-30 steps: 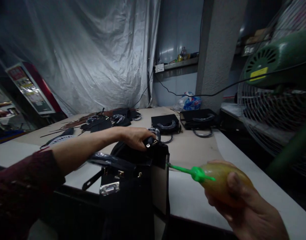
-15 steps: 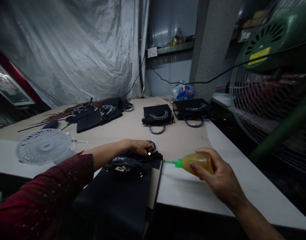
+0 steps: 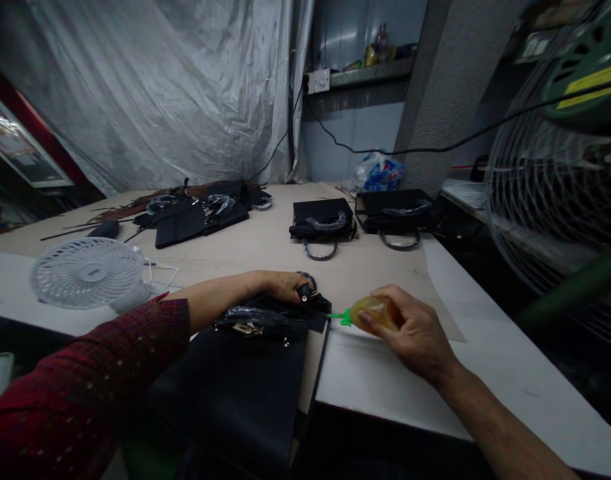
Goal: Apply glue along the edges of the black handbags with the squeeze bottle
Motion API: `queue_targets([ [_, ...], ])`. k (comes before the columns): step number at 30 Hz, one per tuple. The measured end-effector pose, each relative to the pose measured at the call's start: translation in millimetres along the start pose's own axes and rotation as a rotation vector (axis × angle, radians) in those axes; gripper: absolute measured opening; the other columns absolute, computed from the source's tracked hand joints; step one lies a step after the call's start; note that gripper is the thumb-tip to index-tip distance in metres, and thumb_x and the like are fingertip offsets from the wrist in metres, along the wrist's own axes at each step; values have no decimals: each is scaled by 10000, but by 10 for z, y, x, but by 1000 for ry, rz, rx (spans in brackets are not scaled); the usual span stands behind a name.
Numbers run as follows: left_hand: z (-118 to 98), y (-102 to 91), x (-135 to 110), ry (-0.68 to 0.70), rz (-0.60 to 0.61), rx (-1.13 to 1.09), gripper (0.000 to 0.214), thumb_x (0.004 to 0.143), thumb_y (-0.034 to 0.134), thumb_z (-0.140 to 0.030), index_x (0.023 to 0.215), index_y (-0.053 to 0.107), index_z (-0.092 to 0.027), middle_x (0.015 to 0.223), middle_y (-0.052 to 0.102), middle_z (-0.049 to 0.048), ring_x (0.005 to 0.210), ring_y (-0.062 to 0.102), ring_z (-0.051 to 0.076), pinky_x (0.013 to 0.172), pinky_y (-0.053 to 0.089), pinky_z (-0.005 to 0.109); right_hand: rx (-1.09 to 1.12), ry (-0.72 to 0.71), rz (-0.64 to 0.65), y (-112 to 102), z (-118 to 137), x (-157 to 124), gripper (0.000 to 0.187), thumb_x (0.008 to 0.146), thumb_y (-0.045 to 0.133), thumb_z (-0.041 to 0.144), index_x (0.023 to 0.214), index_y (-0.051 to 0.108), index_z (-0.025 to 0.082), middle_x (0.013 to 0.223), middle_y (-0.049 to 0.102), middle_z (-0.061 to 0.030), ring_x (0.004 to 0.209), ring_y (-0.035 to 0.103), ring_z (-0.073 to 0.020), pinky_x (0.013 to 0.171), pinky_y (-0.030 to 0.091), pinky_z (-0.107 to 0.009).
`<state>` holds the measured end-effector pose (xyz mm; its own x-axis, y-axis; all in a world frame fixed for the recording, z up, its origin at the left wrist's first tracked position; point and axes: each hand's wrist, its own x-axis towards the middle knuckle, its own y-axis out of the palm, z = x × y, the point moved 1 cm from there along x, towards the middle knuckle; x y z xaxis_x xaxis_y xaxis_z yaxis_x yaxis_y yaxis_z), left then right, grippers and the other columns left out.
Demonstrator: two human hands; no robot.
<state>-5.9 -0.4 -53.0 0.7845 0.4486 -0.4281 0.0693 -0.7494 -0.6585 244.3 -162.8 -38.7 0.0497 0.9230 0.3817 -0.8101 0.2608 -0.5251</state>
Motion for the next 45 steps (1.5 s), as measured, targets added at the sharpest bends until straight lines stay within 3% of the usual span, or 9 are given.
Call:
queue_targets([
  [13,-34,-5,-9,-10,4,39,164,762,739,-138,923,744,-164,837,749,-3,772,647,165,748,521,276,-51,-126,90,-24,136,136,428,784,765,696,914,711,292,800,712,-22,636,632,-242,592,472,-365],
  [28,-34,4,8,-32,41,34,160,784,776,-191,941,746,-180,860,744,-23,794,648,146,720,501,234,-298,-446,227,-25,294,260,282,985,621,517,1005,632,236,884,675,-33,691,647,-232,627,468,-364],
  [45,-96,8,-19,-15,19,96,126,811,730,-131,928,731,-179,868,732,-35,806,637,133,753,500,223,-277,-484,325,-21,368,318,277,995,609,488,1046,651,219,904,686,-61,707,653,-223,633,489,-339],
])
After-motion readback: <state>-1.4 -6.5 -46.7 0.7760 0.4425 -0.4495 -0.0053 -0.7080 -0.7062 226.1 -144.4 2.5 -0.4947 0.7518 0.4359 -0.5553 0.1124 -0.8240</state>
